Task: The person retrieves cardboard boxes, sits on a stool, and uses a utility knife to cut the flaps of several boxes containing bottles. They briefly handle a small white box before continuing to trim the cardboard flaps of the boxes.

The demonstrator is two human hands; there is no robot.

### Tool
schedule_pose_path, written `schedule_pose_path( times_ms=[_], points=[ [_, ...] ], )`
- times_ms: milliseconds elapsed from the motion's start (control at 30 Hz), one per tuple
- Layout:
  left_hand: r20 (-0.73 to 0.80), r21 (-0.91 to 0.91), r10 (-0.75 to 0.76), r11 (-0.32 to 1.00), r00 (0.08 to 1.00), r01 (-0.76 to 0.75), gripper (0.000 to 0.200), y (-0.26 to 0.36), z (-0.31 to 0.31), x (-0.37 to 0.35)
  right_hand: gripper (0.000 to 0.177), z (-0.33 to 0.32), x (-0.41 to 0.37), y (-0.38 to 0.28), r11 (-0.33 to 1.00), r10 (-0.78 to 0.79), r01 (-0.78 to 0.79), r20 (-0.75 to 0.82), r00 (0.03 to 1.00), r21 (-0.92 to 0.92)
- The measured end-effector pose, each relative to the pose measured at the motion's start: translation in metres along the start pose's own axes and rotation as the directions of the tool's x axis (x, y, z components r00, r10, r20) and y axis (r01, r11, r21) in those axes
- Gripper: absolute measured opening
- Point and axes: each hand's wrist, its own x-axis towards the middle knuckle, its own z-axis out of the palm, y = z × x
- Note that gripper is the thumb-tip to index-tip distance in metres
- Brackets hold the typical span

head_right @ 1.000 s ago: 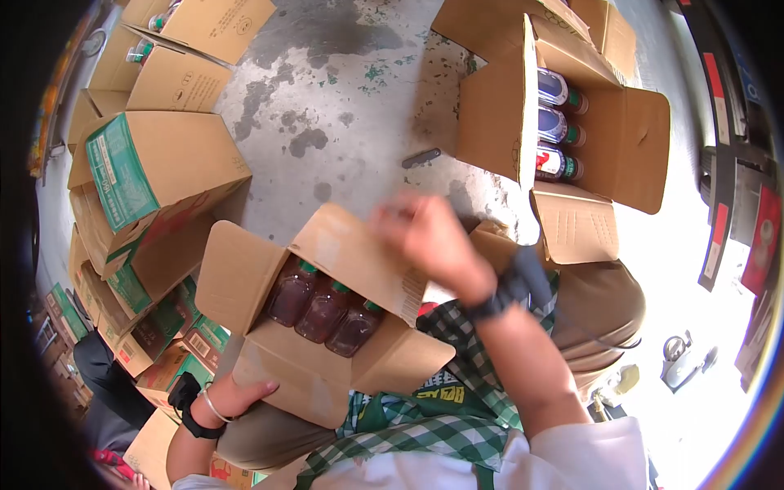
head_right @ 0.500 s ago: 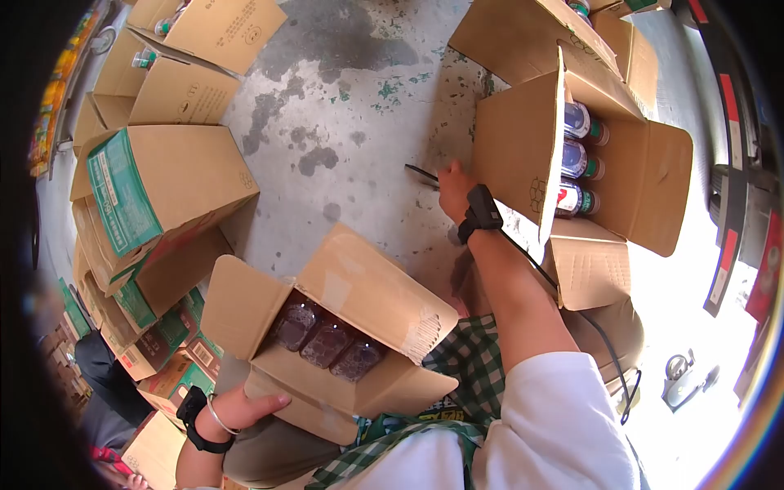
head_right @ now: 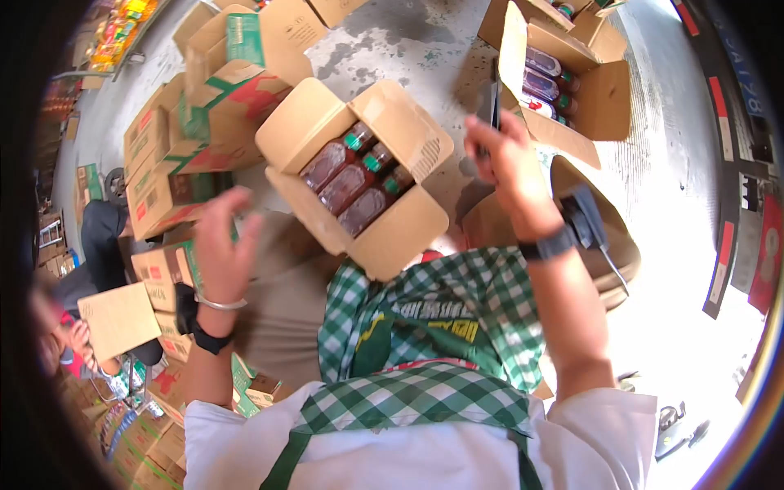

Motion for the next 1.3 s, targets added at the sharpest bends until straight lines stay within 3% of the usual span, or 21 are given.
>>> schedule_pose_path(
  times_ms=[67,133,167,233,300,333,400,433,533,567,600,633,667,733,800,1033,1133,1200,1233,1267,1300],
  points=[
    [0.490,-0.580,0.143,0.790,0.860,0.200,0.045,0.037,-0.003,-0.043,0.021,0.005,-0.083,-0.025,0.984,0.161,-0.175,0.304,0.939,0.020],
    [0.547,-0.727,0.446,0.672,0.709,0.139,0.060,0.082,0.011,-0.090,0.014,0.007,-0.156,-0.027,0.966,0.245,-0.255,0.427,0.870,-0.034],
    [0.550,-0.725,0.440,0.674,0.710,0.144,0.060,0.100,0.012,-0.113,0.012,0.007,-0.184,-0.023,0.963,0.251,-0.266,0.481,0.840,-0.038],
    [0.485,-0.547,0.452,0.825,0.748,-0.143,0.071,0.122,0.017,-0.141,0.013,0.011,-0.220,-0.016,0.944,0.279,-0.330,0.566,0.776,-0.014],
    [0.463,-0.525,0.431,0.838,0.775,-0.153,0.057,0.123,0.027,-0.147,0.016,0.013,-0.239,-0.008,0.914,0.311,-0.406,0.678,0.665,-0.021],
    [0.450,-0.534,0.427,0.833,0.784,-0.148,0.054,0.118,0.033,-0.146,0.018,0.019,-0.247,-0.006,0.932,0.306,-0.349,0.732,0.608,-0.100],
    [0.410,-0.404,0.353,0.897,0.841,-0.179,0.048,0.103,0.034,-0.135,0.023,0.038,-0.260,0.004,0.896,0.421,-0.374,0.722,0.550,-0.238],
    [0.278,-0.471,0.392,0.851,0.877,-0.231,0.049,0.100,0.030,-0.132,0.030,0.046,-0.264,0.016,0.906,0.386,-0.372,0.757,0.528,-0.203],
    [0.198,-0.543,0.373,0.812,0.906,-0.215,0.056,0.105,0.003,-0.124,0.030,0.055,-0.262,0.044,0.886,0.407,-0.436,0.711,0.573,-0.156],
    [0.193,-0.535,0.369,0.816,0.909,-0.218,0.056,0.105,-0.006,-0.123,0.024,0.052,-0.256,0.049,0.938,0.339,-0.147,0.743,0.578,-0.314],
    [0.222,-0.617,0.343,0.775,0.913,-0.141,0.056,0.104,-0.014,-0.123,0.024,0.054,-0.256,0.054,0.938,0.339,-0.140,0.746,0.573,-0.318],
    [0.251,-0.689,0.319,0.722,0.914,-0.062,0.056,0.104,-0.022,-0.120,0.021,0.056,-0.256,0.056,0.887,-0.003,0.368,0.793,0.609,-0.279],
    [0.243,-0.686,0.314,0.724,0.918,-0.066,0.056,0.104,-0.027,-0.117,0.020,0.059,-0.255,0.056,0.591,-0.323,0.780,0.825,0.464,-0.207],
    [0.297,-0.699,0.349,0.714,0.889,-0.046,0.053,0.111,-0.033,-0.112,0.027,0.053,-0.257,0.048,0.578,-0.250,0.752,0.809,0.533,-0.317],
    [0.292,-0.687,0.387,0.721,0.875,-0.090,0.053,0.116,-0.033,-0.108,0.035,0.046,-0.261,0.041,0.350,-0.114,0.759,0.779,0.617,-0.549],
    [0.285,-0.746,0.439,0.660,0.852,-0.090,0.050,0.120,-0.013,-0.092,0.046,0.051,-0.259,0.030,0.283,-0.220,0.726,0.694,0.685,-0.627],
    [0.340,-0.733,0.431,0.679,0.836,-0.052,0.050,0.116,-0.011,-0.092,0.045,0.044,-0.255,0.028,0.253,-0.068,0.651,0.658,0.750,-0.716],
    [0.349,-0.740,0.470,0.669,0.810,-0.069,0.045,0.109,-0.011,-0.092,0.037,0.030,-0.255,0.008,0.446,-0.018,0.671,0.744,0.668,-0.592],
    [0.290,-0.780,0.494,0.618,0.820,-0.098,0.042,0.106,-0.017,-0.088,0.030,0.034,-0.256,-0.021,0.680,0.127,0.402,0.639,0.759,-0.613],
    [0.227,-0.815,0.520,0.565,0.823,-0.132,0.039,0.106,-0.026,-0.080,0.023,0.035,-0.251,-0.038,0.741,0.197,0.255,0.564,0.802,-0.621],
    [0.123,-0.803,0.454,0.569,0.882,-0.180,0.028,0.114,-0.032,-0.077,0.022,0.034,-0.241,-0.043,0.712,0.115,0.353,0.597,0.794,-0.607]
  ],
)
